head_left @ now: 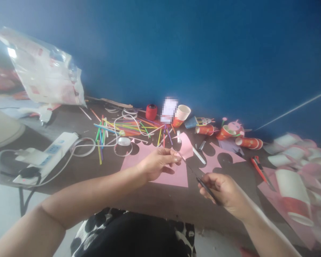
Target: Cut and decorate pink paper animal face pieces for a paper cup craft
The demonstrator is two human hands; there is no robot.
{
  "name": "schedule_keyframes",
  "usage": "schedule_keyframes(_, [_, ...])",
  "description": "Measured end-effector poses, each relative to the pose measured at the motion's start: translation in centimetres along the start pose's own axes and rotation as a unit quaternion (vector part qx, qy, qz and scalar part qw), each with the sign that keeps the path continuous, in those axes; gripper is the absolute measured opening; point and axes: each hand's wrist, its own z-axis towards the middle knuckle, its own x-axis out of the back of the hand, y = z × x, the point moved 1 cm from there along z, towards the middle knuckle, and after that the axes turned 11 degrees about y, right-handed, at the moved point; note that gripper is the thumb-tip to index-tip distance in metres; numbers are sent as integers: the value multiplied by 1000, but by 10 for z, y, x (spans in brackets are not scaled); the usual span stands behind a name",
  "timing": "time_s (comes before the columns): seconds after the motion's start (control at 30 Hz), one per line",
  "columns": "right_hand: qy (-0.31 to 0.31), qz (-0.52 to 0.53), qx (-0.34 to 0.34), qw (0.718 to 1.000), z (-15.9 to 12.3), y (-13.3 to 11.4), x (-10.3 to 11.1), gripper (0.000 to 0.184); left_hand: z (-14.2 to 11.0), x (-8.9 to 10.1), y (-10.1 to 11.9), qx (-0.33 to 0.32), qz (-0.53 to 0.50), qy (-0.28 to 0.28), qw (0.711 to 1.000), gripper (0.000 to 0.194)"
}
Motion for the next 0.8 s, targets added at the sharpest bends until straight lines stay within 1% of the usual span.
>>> schedule_keyframes(0.13, [-4,-15,2,1000,1,0,3,30,1,3,1,1,7,-2,1000,27])
schedule_keyframes(0.27, [-8,-22,13,1000,3,6,4,27,0,4,3,-1,6,-6,1000,25])
schedule_keyframes(0.47, [-18,-29,22,999,5,11,7,28,-1,4,7,-7,14,-21,1000,22])
schedule_keyframes(0.67, [-20,-56,12,998,5,8,13,28,-1,6,10,-9,37,-38,999,18])
schedule_keyframes(0.8, [-34,-97,17,995,6,2,19,26,1,9,10,1,59,-47,997,15])
